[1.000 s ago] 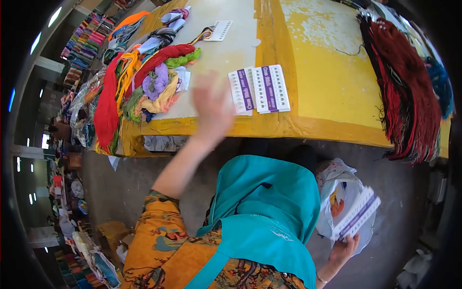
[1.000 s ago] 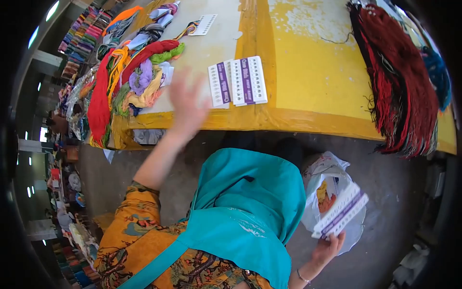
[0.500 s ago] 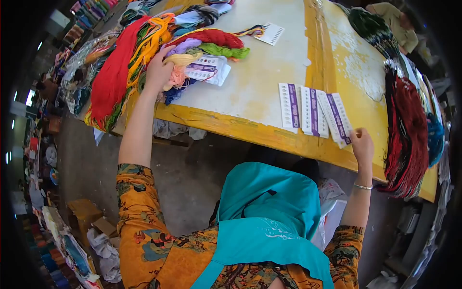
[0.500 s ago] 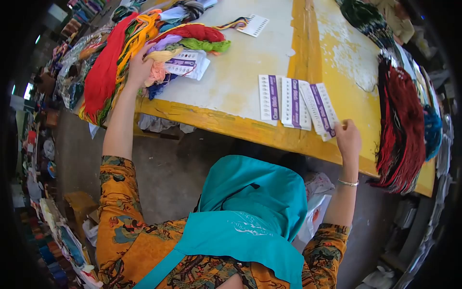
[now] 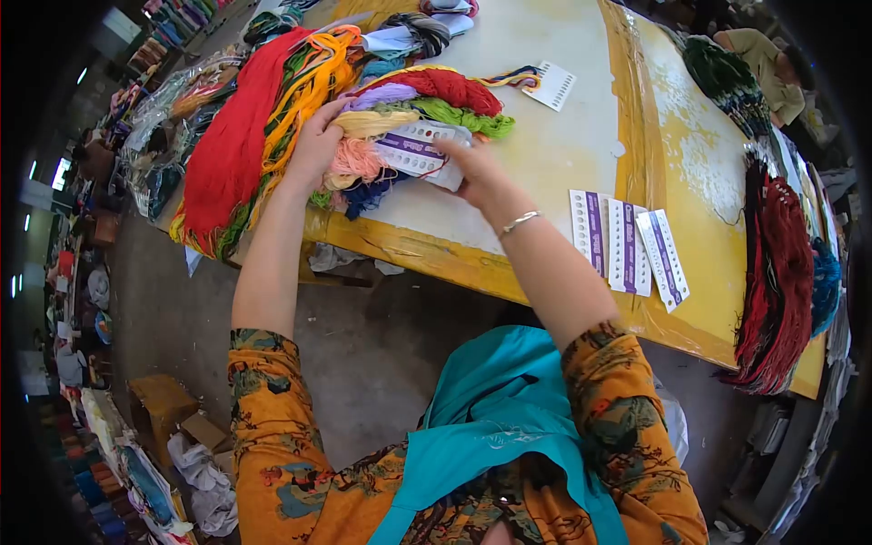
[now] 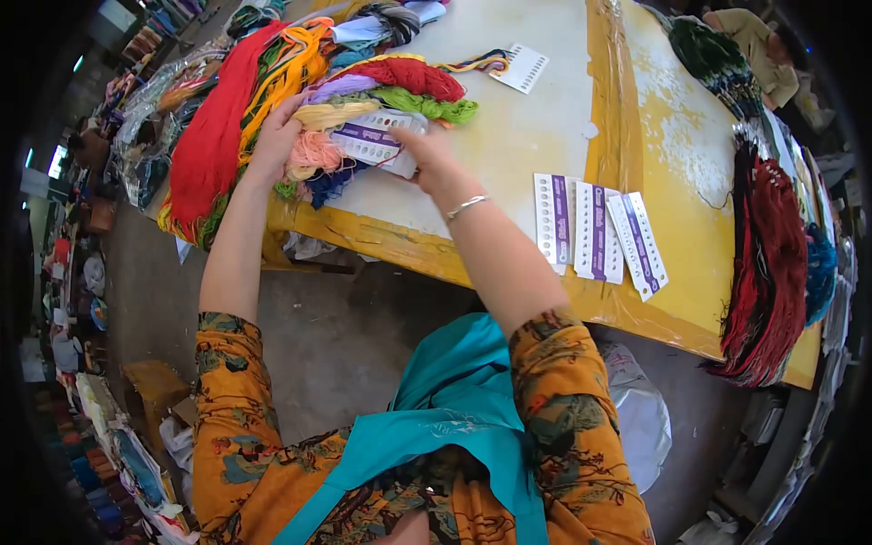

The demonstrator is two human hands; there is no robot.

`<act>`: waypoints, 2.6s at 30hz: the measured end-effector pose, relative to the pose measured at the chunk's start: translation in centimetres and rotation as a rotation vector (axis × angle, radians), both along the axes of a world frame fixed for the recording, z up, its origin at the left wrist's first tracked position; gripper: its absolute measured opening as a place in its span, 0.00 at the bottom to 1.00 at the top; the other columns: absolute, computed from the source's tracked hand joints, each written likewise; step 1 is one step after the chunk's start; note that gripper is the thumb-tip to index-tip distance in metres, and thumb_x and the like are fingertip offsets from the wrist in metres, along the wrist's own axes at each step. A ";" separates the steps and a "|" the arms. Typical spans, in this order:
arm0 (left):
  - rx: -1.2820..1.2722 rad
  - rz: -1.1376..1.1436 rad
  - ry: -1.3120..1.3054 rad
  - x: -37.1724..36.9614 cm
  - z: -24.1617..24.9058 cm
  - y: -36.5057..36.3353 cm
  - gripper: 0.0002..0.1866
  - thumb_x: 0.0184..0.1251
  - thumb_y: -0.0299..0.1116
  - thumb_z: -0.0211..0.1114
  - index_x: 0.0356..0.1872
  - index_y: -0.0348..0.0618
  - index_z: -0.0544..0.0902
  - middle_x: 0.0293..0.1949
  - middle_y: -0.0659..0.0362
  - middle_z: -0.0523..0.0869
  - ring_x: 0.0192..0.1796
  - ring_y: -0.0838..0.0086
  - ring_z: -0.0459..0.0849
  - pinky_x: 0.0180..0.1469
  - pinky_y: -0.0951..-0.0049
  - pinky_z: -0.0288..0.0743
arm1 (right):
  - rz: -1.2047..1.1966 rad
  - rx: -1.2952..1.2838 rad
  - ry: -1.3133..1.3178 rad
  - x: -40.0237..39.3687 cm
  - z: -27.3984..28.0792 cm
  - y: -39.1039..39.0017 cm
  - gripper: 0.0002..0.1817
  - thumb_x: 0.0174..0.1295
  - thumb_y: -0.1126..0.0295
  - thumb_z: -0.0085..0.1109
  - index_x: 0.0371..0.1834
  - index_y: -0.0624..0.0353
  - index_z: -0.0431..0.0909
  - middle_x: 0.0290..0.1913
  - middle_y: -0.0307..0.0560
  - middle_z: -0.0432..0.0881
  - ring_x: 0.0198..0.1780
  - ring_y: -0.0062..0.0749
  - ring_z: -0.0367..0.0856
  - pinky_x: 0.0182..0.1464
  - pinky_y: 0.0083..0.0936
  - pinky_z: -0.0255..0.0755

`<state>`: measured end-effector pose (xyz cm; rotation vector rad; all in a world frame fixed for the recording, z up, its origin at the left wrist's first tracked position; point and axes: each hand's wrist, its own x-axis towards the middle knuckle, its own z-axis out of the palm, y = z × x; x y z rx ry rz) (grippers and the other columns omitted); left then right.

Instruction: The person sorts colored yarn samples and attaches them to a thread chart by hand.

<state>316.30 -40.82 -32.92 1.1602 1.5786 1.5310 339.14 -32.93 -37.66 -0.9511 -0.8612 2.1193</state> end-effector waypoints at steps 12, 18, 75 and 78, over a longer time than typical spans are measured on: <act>0.172 0.249 0.449 -4.9 -3.6 -0.3 0.24 0.61 0.15 0.44 0.56 0.39 0.78 0.49 0.52 0.84 0.50 0.70 0.82 0.54 0.73 0.73 | -0.001 0.314 -0.192 14.6 2.1 0.2 0.12 0.58 0.77 0.63 0.45 0.70 0.80 0.41 0.51 0.86 0.40 0.30 0.85 0.43 0.26 0.80; 0.083 0.240 1.278 3.5 -2.9 -1.1 0.26 0.56 0.21 0.56 0.58 0.52 0.78 0.53 0.54 0.80 0.54 0.58 0.79 0.54 0.63 0.74 | -0.332 0.098 -0.047 19.0 1.9 0.2 0.15 0.60 0.80 0.59 0.50 0.73 0.75 0.48 0.56 0.82 0.45 0.40 0.85 0.48 0.34 0.83; -1.396 -0.531 0.084 22.9 -31.3 -28.6 0.19 0.68 0.36 0.53 0.55 0.37 0.78 0.52 0.43 0.81 0.55 0.51 0.79 0.58 0.58 0.73 | 0.069 -0.189 -1.168 53.5 -32.8 -29.8 0.17 0.64 0.61 0.57 0.48 0.63 0.80 0.41 0.58 0.85 0.47 0.49 0.83 0.49 0.41 0.74; -1.429 -0.456 0.070 23.0 -30.2 -24.0 0.19 0.68 0.36 0.53 0.55 0.37 0.78 0.52 0.43 0.81 0.55 0.50 0.79 0.58 0.58 0.73 | 0.094 -0.257 -1.192 52.8 -32.8 -26.3 0.17 0.64 0.62 0.57 0.48 0.63 0.80 0.41 0.58 0.85 0.46 0.47 0.83 0.49 0.40 0.74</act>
